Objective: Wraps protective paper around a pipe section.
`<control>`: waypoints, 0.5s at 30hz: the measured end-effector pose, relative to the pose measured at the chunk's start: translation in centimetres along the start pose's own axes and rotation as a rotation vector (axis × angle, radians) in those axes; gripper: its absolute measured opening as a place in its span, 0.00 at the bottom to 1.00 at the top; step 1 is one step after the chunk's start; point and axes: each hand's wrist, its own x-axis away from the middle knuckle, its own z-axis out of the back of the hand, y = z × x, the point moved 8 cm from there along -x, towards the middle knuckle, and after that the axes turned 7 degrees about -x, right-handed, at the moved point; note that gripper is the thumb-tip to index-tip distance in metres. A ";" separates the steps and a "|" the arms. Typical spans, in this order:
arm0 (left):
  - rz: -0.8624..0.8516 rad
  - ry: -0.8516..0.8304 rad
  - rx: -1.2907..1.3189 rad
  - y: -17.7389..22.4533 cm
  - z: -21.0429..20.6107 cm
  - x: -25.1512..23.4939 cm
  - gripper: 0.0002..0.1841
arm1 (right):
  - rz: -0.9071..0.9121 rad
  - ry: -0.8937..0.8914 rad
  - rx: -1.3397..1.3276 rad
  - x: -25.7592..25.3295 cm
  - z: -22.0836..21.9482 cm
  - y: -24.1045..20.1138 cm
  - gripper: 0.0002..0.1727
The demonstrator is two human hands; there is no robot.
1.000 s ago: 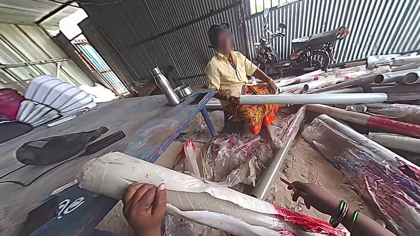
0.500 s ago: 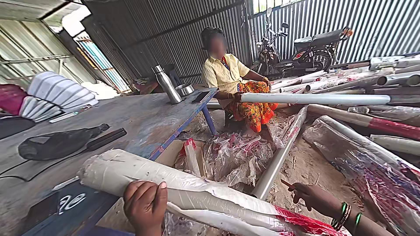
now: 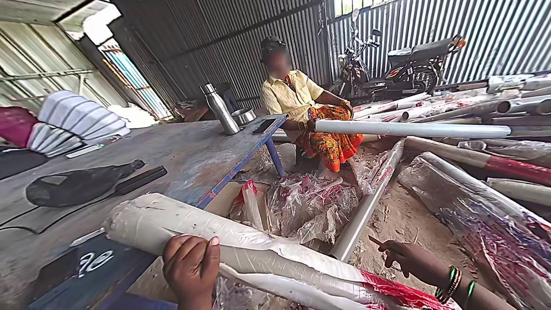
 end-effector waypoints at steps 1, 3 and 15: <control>0.000 -0.002 0.002 0.0 0.0 0.0 0.29 | 0.000 0.000 0.001 0.0 0.0 0.0 0.20; 0.001 -0.004 0.003 0.0 0.0 0.0 0.29 | 0.000 -0.002 0.000 0.0 0.0 0.0 0.20; 0.015 -0.009 -0.008 -0.1 -0.1 0.1 0.28 | 0.008 -0.008 0.001 0.1 0.0 -0.2 0.20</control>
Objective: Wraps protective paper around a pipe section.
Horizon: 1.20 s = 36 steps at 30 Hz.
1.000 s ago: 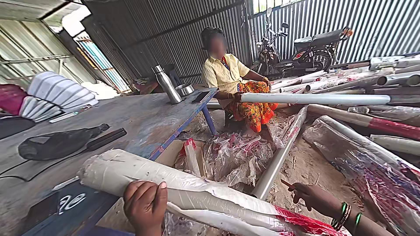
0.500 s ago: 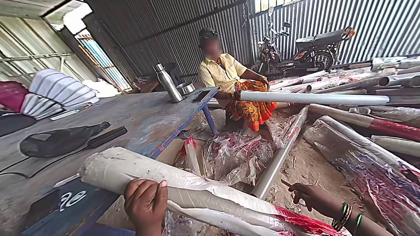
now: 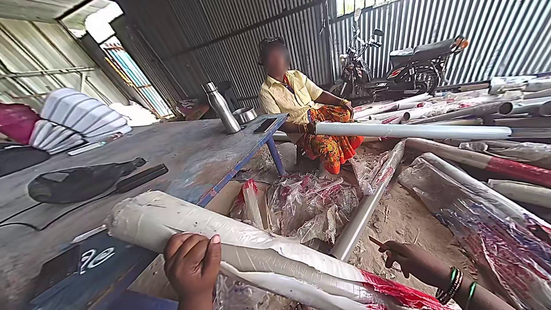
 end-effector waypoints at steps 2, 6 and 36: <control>0.001 -0.002 0.002 0.0 0.0 0.0 0.28 | 0.000 -0.001 0.000 0.0 0.0 0.0 0.20; -0.001 -0.001 0.012 0.0 0.0 0.0 0.28 | 0.001 0.000 0.003 -0.1 0.0 0.1 0.20; 0.050 0.043 0.046 -0.2 0.1 -0.1 0.28 | -0.047 0.357 -0.022 -0.9 2.2 1.4 0.23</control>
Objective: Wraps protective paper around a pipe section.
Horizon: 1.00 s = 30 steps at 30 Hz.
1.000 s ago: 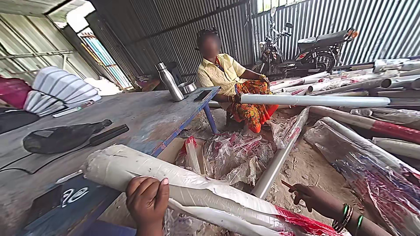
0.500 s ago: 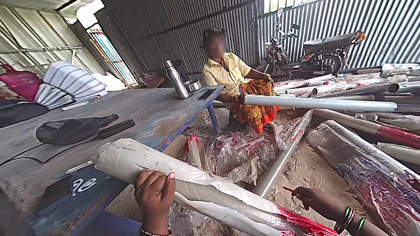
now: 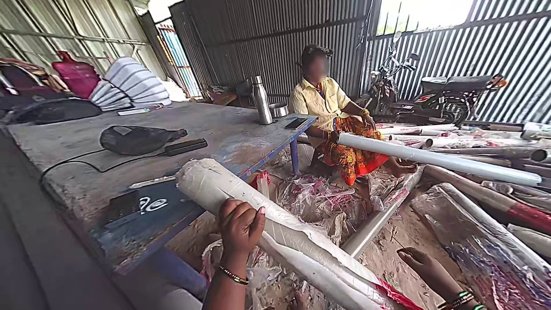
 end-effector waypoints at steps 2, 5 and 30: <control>0.004 0.005 0.002 0.0 0.1 0.0 0.28 | -0.007 0.019 -0.040 0.0 -0.2 0.2 0.25; 0.015 0.004 0.014 -0.2 0.1 0.0 0.28 | -0.006 0.103 -0.096 0.0 -0.6 0.5 0.26; 0.048 -0.036 0.057 -0.2 0.7 0.1 0.26 | -0.003 0.116 -0.162 3.3 -6.1 -0.7 0.17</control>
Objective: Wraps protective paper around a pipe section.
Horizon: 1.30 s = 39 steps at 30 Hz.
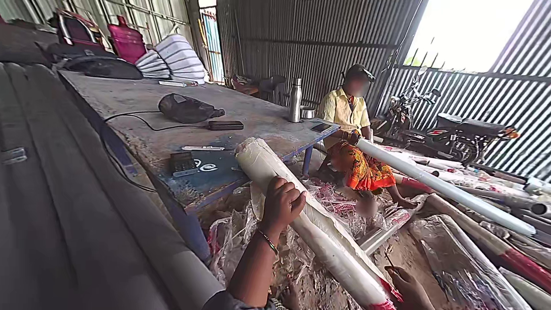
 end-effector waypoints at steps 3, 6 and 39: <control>-0.001 0.004 -0.004 0.0 0.1 0.1 0.26 | 0.008 0.003 -0.004 -0.5 0.1 0.5 0.16; -0.004 -0.008 -0.011 0.1 0.0 0.0 0.26 | -0.027 0.004 -0.051 -1.1 0.5 1.1 0.16; -0.036 -0.060 -0.126 1.0 -0.3 0.1 0.27 | 0.135 -0.409 0.184 3.3 1.1 -4.6 0.22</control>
